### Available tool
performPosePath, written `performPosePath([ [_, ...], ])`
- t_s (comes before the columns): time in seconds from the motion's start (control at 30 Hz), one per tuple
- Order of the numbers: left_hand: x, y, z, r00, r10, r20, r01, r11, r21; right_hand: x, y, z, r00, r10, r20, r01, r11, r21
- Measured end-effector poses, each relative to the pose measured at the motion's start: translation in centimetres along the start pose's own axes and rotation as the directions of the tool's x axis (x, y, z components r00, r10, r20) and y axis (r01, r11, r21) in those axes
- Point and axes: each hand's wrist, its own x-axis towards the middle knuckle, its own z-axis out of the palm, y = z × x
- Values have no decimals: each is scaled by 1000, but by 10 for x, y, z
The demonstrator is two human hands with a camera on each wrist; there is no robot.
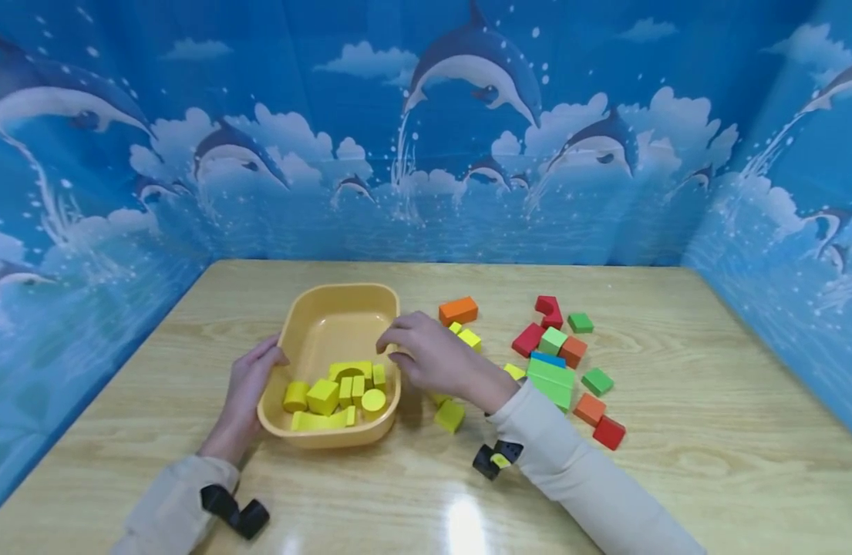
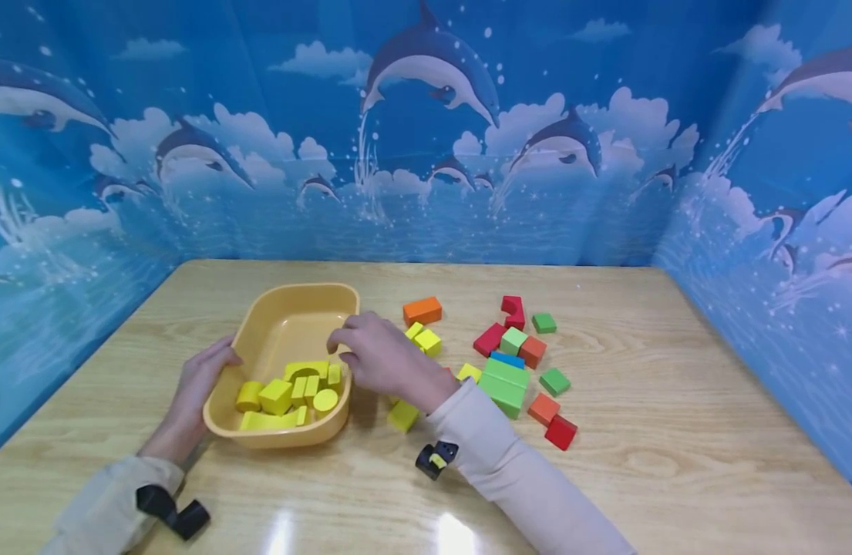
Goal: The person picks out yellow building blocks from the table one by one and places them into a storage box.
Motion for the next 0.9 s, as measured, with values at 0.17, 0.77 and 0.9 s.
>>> performPosePath([
  [0.17,0,-1,-1,1000,5,-2,-5,1000,4,-9,17,-17,995,96,-3,-95,995,22],
  [0.77,-1,-1,-1,999,31,18,-30,999,-38,-25,74,-18,720,546,428,-559,822,-109],
  [0.9,0,-1,-2,999,35,16,-34,998,-52,-24,75,-16,726,535,432,-542,832,-118],
])
